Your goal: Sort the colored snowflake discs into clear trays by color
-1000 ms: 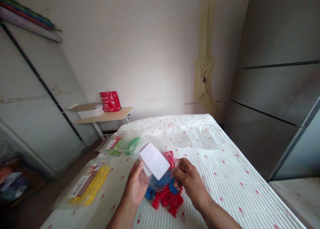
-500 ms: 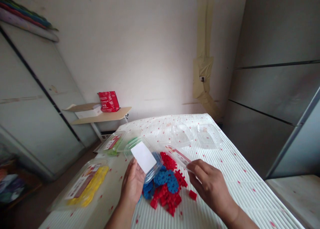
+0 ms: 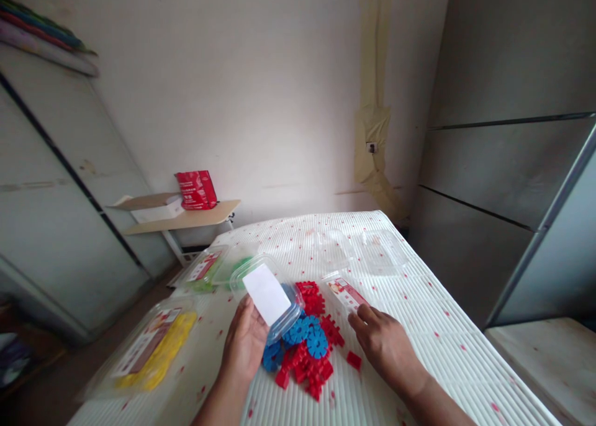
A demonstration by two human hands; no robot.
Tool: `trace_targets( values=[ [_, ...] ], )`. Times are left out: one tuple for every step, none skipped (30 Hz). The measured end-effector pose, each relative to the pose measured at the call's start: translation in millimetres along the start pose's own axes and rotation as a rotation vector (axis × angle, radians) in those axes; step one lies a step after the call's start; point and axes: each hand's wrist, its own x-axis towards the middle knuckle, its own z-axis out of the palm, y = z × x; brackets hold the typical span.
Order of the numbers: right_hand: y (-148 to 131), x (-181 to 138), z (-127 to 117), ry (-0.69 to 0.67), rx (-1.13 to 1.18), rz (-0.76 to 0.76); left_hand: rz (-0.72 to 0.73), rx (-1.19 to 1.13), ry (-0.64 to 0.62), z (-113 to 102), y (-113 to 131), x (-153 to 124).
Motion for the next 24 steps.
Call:
trace_targets(
  values=[
    [-0.2, -0.7, 0.6, -0.009, 0.005, 0.003, 0.001, 0.001, 0.001, 0.4, 0.2, -0.3],
    [-0.2, -1.3, 1.3, -0.014, 0.010, 0.004, 0.002, 0.001, 0.003, 0.8, 0.4, -0.6],
    [-0.1, -1.8, 2.0, -0.015, 0.014, 0.001, 0.002, 0.002, 0.005, 1.2, 0.5, -0.8],
    [-0.1, -2.1, 2.8, -0.014, 0.018, -0.006, 0.004, 0.003, 0.006, 1.5, 0.6, -1.0],
    [-0.1, -2.2, 3.6, -0.009, 0.021, -0.011, 0.005, 0.003, 0.003, 1.7, 0.6, -1.1],
    [-0.2, -2.2, 4.2, -0.001, 0.025, -0.016, 0.006, 0.003, -0.001, 1.7, 0.5, -1.2],
    [-0.4, -2.1, 4.7, 0.002, 0.030, -0.018, 0.006, 0.002, -0.005, 1.7, 0.5, -1.2],
    [-0.7, -1.8, 5.0, 0.002, 0.033, -0.017, 0.005, 0.002, -0.010, 1.7, 0.5, -1.3],
    [-1.1, -1.6, 5.0, -0.001, 0.034, -0.017, 0.003, 0.001, -0.012, 1.6, 0.6, -1.5],
    [-1.4, -1.3, 4.9, -0.003, 0.031, -0.017, 0.000, 0.001, -0.014, 1.6, 0.7, -1.7],
    [-1.8, -1.1, 4.7, -0.005, 0.026, -0.017, -0.002, 0.001, -0.013, 1.6, 0.8, -1.9],
    [-2.1, -1.0, 4.5, -0.005, 0.022, -0.017, -0.004, 0.000, -0.011, 1.7, 1.0, -2.1],
    [-2.2, -1.1, 4.4, -0.003, 0.019, -0.017, -0.005, 0.000, -0.008, 2.0, 1.1, -2.3],
    [-2.3, -1.3, 4.5, 0.001, 0.020, -0.017, -0.004, -0.001, -0.005, 2.2, 1.3, -2.3],
    [-2.3, -1.6, 4.6, 0.003, 0.021, -0.016, -0.003, -0.002, -0.001, 2.5, 1.4, -2.2],
    [-2.3, -1.9, 4.8, 0.000, 0.020, -0.014, -0.003, -0.003, 0.001, 2.7, 1.4, -2.1],
    [-2.2, -2.2, 5.0, -0.004, 0.016, -0.015, -0.002, -0.004, 0.002, 2.8, 1.3, -1.8],
    [-2.1, -2.4, 5.0, -0.010, 0.009, -0.017, -0.002, -0.006, -0.001, 2.9, 1.3, -1.5],
    [-2.0, -2.4, 4.9, -0.019, 0.002, -0.019, -0.001, -0.006, -0.004, 2.8, 1.1, -1.1],
    [-2.0, -2.3, 4.6, -0.026, -0.001, -0.021, -0.002, -0.006, -0.009, 2.8, 1.0, -0.9],
    [-2.0, -2.0, 4.2, -0.030, 0.000, -0.020, -0.002, -0.006, -0.012, 2.8, 1.0, -0.7],
    [-1.9, -1.7, 3.8, -0.032, 0.004, -0.020, -0.001, -0.004, -0.014, 2.8, 1.0, -0.7],
    [-1.9, -1.3, 3.5, -0.029, 0.009, -0.021, -0.001, -0.002, -0.015, 3.0, 1.0, -0.8],
    [-1.8, -1.0, 3.2, -0.025, 0.013, -0.021, 0.000, 0.000, -0.013, 3.2, 1.2, -1.1]
  ],
)
